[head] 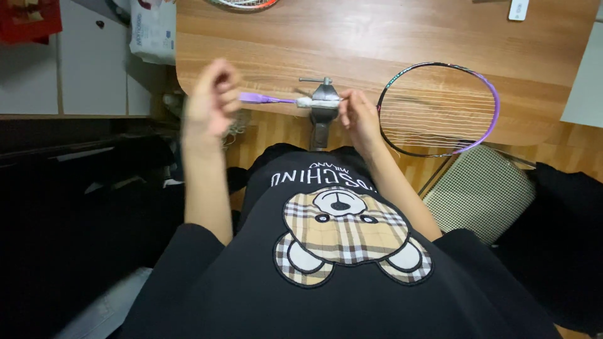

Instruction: The recorder is stringing a badminton racket using manual tensioning and a clamp at a table.

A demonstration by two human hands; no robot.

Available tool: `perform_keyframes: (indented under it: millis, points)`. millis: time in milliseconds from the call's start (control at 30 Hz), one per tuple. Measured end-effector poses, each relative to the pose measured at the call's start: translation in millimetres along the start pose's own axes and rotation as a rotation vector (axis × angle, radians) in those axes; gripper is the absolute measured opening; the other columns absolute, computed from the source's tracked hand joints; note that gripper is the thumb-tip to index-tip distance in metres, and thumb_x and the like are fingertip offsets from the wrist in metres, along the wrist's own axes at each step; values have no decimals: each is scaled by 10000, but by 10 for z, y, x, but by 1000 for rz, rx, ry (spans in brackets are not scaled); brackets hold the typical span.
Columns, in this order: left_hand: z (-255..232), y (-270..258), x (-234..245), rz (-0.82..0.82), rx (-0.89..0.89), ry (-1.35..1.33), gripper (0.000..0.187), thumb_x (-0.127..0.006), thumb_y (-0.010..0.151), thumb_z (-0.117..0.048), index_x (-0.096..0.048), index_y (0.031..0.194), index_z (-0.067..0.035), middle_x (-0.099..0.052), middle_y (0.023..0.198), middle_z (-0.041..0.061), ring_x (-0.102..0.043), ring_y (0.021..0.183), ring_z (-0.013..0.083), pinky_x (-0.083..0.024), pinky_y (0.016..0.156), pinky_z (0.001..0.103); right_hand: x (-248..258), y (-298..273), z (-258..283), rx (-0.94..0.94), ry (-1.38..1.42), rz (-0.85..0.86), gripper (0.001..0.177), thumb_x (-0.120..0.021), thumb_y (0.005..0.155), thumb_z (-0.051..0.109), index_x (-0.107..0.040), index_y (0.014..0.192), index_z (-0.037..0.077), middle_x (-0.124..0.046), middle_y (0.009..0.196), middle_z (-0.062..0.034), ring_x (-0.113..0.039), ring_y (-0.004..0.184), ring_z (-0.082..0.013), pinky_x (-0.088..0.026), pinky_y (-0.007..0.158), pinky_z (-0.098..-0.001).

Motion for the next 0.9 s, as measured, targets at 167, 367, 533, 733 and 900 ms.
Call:
perform_keyframes:
  millis: [167,367,533,733,900]
  points:
    - [1044,633,-860,241,221,-228,198,-607,1044,-238,-585,922,-84,-468,749,-21,-352,559,52,-252,440,205,-715,-321,220,-67,-249,164,257,-543,1070,286,-667,1154,77,-493,707,70,-412,575,-39,-330,521,-205]
    - [1451,880,-1354,329,100,-79,250,-599,1080,-239,-623,1047,7,-495,845,1,-396,622,47,-329,523,207,-381,-233,-24,192,-473,151,159,-666,1067,167,-714,1078,16,-599,865,83,-494,764,-13,-388,653,-202]
    - [1468,915,-1254,266,-207,474,363,-574,1063,-249,-565,1347,-23,-624,1241,25,-639,1077,59,-541,894,223,-320,-297,167,257,-360,-4,208,-613,1041,142,-746,1103,-6,-718,940,45,-594,807,-29,-454,706,-198]
    - [1579,551,-1314,398,-113,1119,280,-652,1018,-239,-753,1126,-1,-777,971,110,-682,863,182,-555,772,317,-202,-241,99,302,-282,-64,203,-608,1045,115,-732,1126,-24,-743,962,34,-661,859,-41,-531,786,-222]
    - [1384,526,-1451,338,-421,1092,208,-647,1024,-173,-757,983,-2,-763,925,108,-705,822,145,-562,743,295,-146,-183,99,425,-442,-144,245,-607,1084,141,-698,932,-29,-635,814,50,-511,726,-15,-401,620,-213]
Point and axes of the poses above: each hand's wrist, its own y-axis towards the middle knuckle, its own x-axis out of the back of the hand, z = x × y, the point moved 8 cm from there along y, towards the middle knuckle
